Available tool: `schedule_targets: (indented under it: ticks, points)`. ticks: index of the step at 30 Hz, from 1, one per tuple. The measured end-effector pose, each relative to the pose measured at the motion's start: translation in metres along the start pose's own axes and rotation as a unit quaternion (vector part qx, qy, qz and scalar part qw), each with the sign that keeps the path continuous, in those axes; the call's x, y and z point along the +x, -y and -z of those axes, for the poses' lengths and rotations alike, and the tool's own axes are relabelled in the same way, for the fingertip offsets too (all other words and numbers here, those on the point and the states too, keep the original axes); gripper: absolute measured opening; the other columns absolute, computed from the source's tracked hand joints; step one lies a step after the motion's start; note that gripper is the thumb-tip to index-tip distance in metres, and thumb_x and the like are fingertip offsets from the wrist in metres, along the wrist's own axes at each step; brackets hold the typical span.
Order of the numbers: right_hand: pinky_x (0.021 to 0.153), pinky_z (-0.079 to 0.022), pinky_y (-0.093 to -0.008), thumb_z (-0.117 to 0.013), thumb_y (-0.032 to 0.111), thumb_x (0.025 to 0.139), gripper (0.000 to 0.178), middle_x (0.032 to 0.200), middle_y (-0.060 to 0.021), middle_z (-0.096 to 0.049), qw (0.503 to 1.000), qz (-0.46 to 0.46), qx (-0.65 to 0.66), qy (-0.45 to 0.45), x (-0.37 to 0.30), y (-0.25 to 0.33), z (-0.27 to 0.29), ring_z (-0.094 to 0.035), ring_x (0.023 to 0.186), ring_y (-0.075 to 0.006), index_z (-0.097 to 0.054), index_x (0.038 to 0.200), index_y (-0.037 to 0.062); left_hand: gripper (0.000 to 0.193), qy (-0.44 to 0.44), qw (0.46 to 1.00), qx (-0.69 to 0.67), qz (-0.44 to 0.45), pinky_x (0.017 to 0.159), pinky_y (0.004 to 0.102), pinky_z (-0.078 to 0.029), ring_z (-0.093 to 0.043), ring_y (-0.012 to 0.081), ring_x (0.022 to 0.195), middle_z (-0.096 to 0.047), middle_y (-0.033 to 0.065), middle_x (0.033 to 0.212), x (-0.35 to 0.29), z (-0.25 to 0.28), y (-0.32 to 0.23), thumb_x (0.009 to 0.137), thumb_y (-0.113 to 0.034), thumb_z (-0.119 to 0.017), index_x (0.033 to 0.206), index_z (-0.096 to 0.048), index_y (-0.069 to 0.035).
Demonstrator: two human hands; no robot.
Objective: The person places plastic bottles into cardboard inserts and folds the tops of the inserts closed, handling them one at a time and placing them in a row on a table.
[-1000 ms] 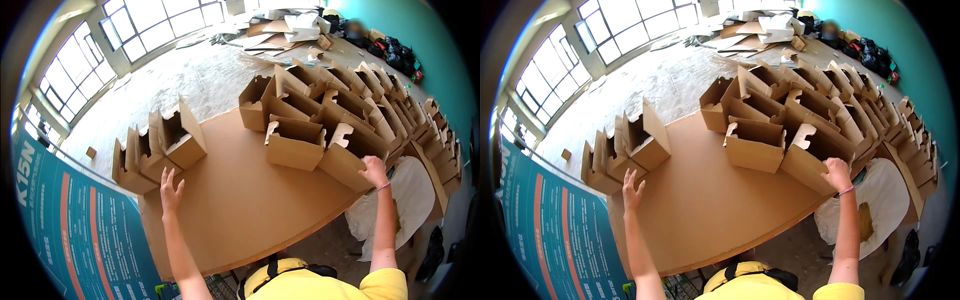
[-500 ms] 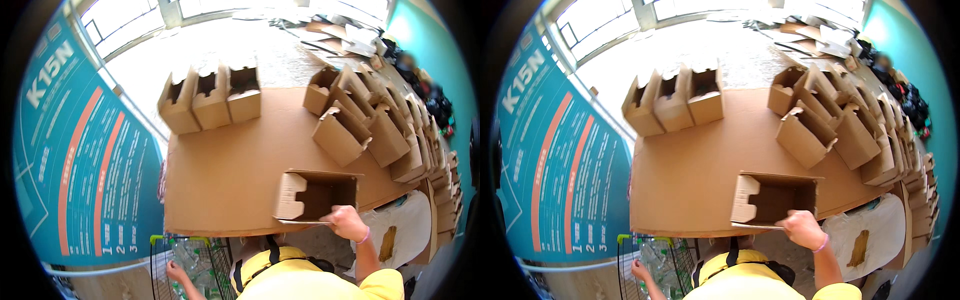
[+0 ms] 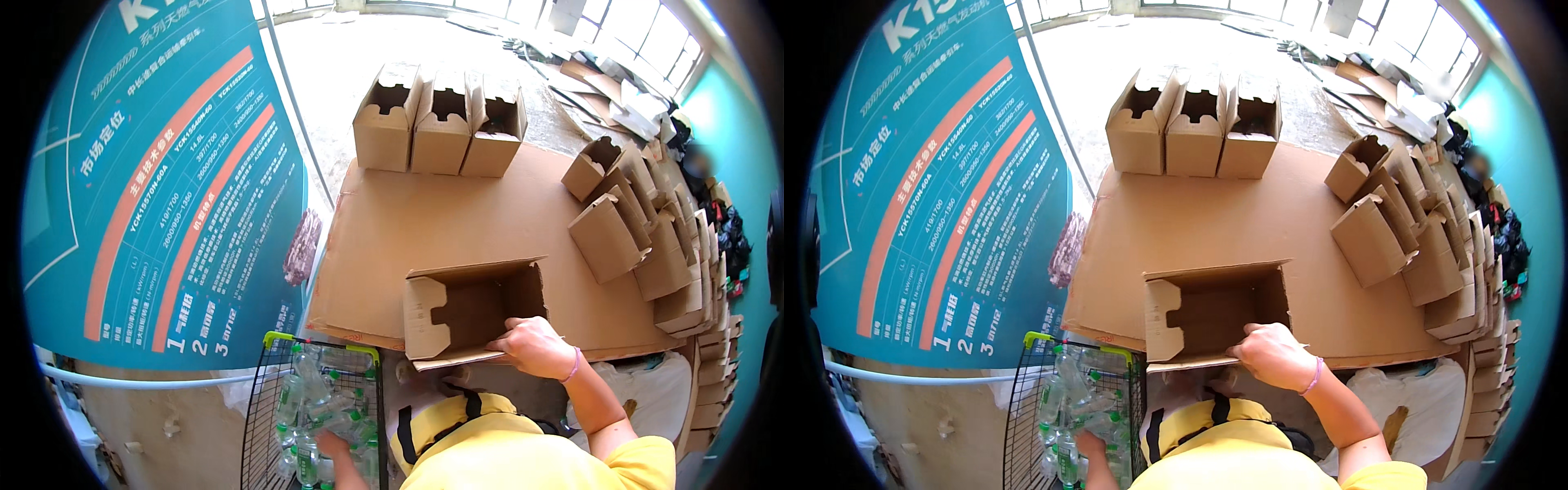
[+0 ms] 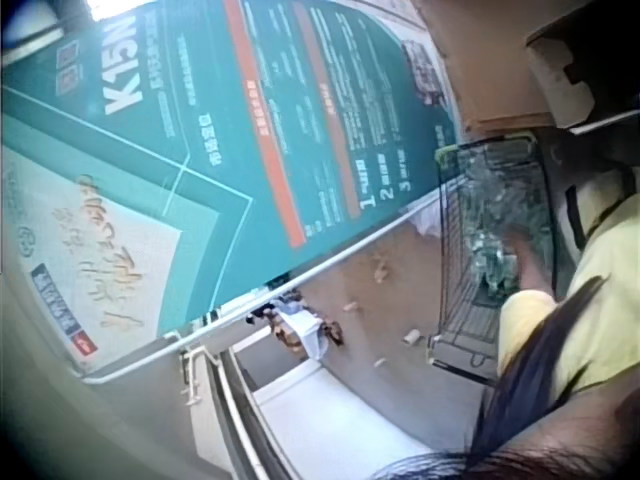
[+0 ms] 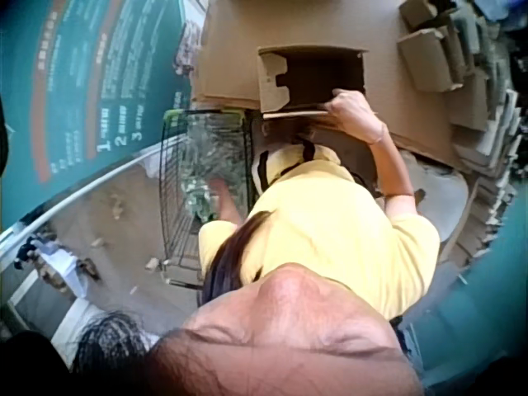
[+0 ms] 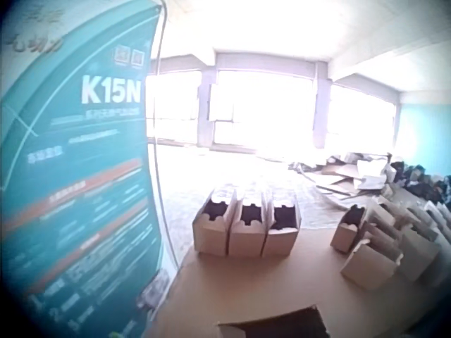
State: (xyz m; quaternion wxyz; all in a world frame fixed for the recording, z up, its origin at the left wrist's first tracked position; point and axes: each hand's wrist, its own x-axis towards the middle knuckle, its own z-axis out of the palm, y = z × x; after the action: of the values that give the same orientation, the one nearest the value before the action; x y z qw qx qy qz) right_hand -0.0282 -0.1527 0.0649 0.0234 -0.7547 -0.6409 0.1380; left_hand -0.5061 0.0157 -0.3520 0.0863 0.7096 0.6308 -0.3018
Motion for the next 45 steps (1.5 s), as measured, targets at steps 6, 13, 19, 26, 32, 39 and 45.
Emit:
schedule_targets:
  ticks: [6, 13, 19, 26, 32, 39, 45]
  points:
    - [0.066, -0.054, -0.038, -0.069, 0.013, 0.075, 0.017, 0.069, -0.0086, -0.066, 0.999, -0.034, 0.012, 0.007, -0.009, 0.002, 0.002, -0.063, 0.076, -0.0266, -0.074, 0.091, 0.0109, 0.048, -0.061, 0.998, -0.019, 0.001, 0.097, 0.0357, -0.047, -0.056, 0.0291, 0.113, -0.061, 0.0104, 0.119, 0.029, -0.067, 0.021, 0.074, -0.023, -0.076, 0.115, -0.057, -0.008]
    - [0.069, -0.053, -0.04, -0.067, 0.012, 0.077, 0.008, 0.07, -0.0102, -0.065, 0.993, -0.11, 0.05, 0.004, -0.031, -0.002, -0.001, -0.063, 0.072, -0.0278, -0.072, 0.083, 0.0094, 0.077, 0.083, 0.996, 0.028, -0.017, 0.094, 0.039, -0.051, -0.059, 0.03, 0.113, -0.06, 0.0141, 0.123, 0.027, -0.024, 0.01, 0.059, -0.034, -0.088, 0.122, -0.056, -0.005]
    - [0.067, -0.054, -0.0373, -0.069, 0.011, 0.072, 0.004, 0.067, -0.0092, -0.064, 0.995, -0.089, 0.043, -0.025, -0.036, 0.0, -0.011, -0.063, 0.072, -0.0264, -0.067, 0.074, 0.0088, 0.082, 0.257, 0.961, 0.044, -0.091, 0.083, 0.0419, -0.054, -0.068, 0.0309, 0.098, -0.068, 0.019, 0.105, 0.086, -0.016, 0.026, 0.043, -0.04, -0.094, 0.106, -0.064, 0.003]
    - [0.063, -0.054, -0.036, -0.069, 0.009, 0.067, 0.007, 0.066, -0.0075, -0.064, 0.996, -0.083, 0.035, -0.012, -0.032, -0.008, -0.009, -0.063, 0.077, -0.0254, -0.068, 0.074, 0.0084, 0.071, -0.031, 0.881, -0.42, -0.214, 0.078, 0.0388, -0.052, -0.065, 0.0263, 0.088, -0.068, 0.0129, 0.098, 0.03, 0.184, -0.006, 0.046, -0.024, -0.093, 0.105, -0.062, 0.0]
    - [0.06, -0.052, -0.0357, -0.067, 0.009, 0.069, 0.004, 0.066, -0.0057, -0.065, 0.998, -0.058, 0.015, -0.028, -0.03, -0.011, -0.009, -0.062, 0.08, -0.0242, -0.066, 0.072, 0.0085, 0.073, -0.183, 0.529, -0.728, -0.396, 0.095, 0.0374, -0.046, -0.057, 0.0219, 0.101, -0.057, 0.0095, 0.108, -0.082, 0.393, -0.092, 0.056, -0.02, -0.085, 0.12, -0.052, -0.004]
    - [0.064, -0.051, -0.0345, -0.067, 0.016, 0.075, 0.009, 0.066, -0.0026, -0.064, 0.987, -0.083, -0.003, -0.135, -0.038, -0.021, -0.018, -0.061, 0.078, -0.0215, -0.064, 0.07, 0.0097, 0.074, -0.014, 0.274, -0.624, -0.731, 0.096, 0.0457, -0.048, -0.059, 0.0293, 0.108, -0.061, 0.015, 0.113, -0.209, 0.521, -0.26, 0.064, -0.012, -0.084, 0.128, -0.046, -0.009]
    - [0.073, -0.046, -0.0312, -0.066, 0.018, 0.076, 0.01, 0.067, -0.0011, -0.062, 0.976, -0.103, -0.011, -0.191, -0.065, -0.03, -0.017, -0.059, 0.078, -0.0179, -0.064, 0.069, 0.0106, 0.072, 0.025, 0.574, -0.133, -0.808, 0.082, 0.0378, -0.052, -0.065, 0.0336, 0.094, -0.066, 0.019, 0.097, -0.235, 0.493, -0.354, 0.056, -0.014, -0.086, 0.117, -0.051, 0.0]
